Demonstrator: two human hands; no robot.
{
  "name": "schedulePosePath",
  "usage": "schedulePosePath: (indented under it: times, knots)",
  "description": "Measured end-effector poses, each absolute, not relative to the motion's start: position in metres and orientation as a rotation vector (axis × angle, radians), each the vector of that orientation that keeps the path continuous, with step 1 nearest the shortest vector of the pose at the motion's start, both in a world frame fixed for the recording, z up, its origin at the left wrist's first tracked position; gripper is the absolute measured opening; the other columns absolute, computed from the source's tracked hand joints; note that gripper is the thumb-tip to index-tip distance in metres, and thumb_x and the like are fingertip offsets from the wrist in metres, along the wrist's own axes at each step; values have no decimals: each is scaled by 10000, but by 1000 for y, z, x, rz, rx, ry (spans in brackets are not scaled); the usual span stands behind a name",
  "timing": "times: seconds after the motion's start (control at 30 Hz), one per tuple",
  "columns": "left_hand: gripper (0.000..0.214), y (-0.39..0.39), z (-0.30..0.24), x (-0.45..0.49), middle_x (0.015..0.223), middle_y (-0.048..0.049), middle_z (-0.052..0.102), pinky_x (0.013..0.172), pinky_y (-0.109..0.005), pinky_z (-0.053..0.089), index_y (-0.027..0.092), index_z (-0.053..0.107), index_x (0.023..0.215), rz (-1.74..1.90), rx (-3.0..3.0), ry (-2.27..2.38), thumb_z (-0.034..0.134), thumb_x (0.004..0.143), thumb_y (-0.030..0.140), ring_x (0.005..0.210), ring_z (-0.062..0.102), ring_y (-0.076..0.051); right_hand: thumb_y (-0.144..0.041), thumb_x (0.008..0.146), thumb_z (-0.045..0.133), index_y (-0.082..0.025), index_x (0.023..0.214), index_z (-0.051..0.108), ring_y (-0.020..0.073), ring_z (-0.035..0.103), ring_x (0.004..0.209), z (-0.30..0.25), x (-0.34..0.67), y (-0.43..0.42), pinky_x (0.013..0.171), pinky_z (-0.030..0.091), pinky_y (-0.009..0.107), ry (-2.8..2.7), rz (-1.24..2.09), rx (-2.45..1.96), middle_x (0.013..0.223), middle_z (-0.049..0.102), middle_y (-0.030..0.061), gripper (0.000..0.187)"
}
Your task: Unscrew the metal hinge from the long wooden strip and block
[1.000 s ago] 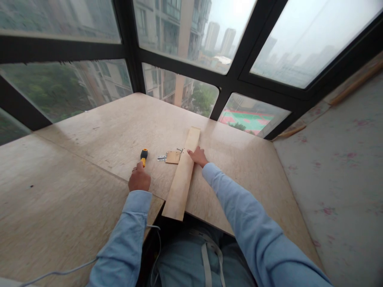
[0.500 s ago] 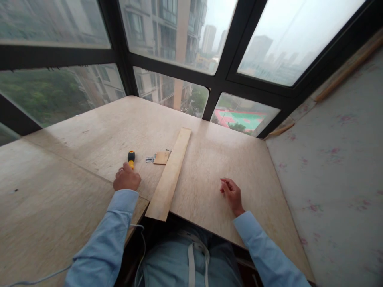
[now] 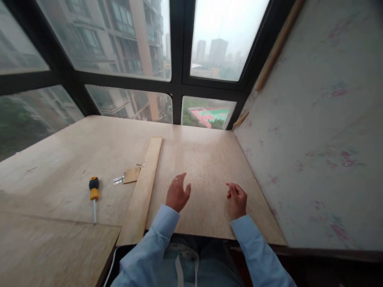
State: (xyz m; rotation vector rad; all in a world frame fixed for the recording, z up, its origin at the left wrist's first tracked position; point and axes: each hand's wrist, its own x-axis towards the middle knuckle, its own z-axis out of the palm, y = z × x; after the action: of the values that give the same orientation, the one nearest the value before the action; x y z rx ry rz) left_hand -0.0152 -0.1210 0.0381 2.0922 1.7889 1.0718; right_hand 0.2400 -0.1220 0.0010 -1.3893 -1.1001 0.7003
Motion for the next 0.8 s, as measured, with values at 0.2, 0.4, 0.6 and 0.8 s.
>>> schedulePosePath:
  times: [0.2,0.4,0.6,0.8]
  knots:
    - [300,-125,-3,68,1034,-114,670,865,-440,471,154,637,1054,905,2110,1588,557,769,106,975,603,-258,-513,802,555,-138,819,666,124,475,450,1,242,-118,454,387,246,-1032,772,-1406,490,506,-40,391]
    - [277,-136,-13,58,996,-86,686,859,-410,464,166,644,1025,1112,2053,1476,537,784,82,945,611,-221,-501,806,546,-149,806,661,136,497,471,-1,238,-120,469,395,250,-1085,787,-1443,502,526,-30,370]
    - [258,-145,-19,49,977,-80,694,847,-400,475,171,653,1008,1141,2058,1411,538,791,91,936,620,-216,-507,794,559,-142,801,666,135,489,462,-1,238,-120,461,391,250,-1105,757,-1442,491,515,-33,381]
    - [243,-145,-17,51,962,-76,698,846,-399,477,168,657,991,1171,2034,1425,546,791,86,927,624,-214,-510,796,558,-137,803,669,135,488,464,-2,237,-120,466,394,251,-1131,738,-1443,490,520,-32,389]
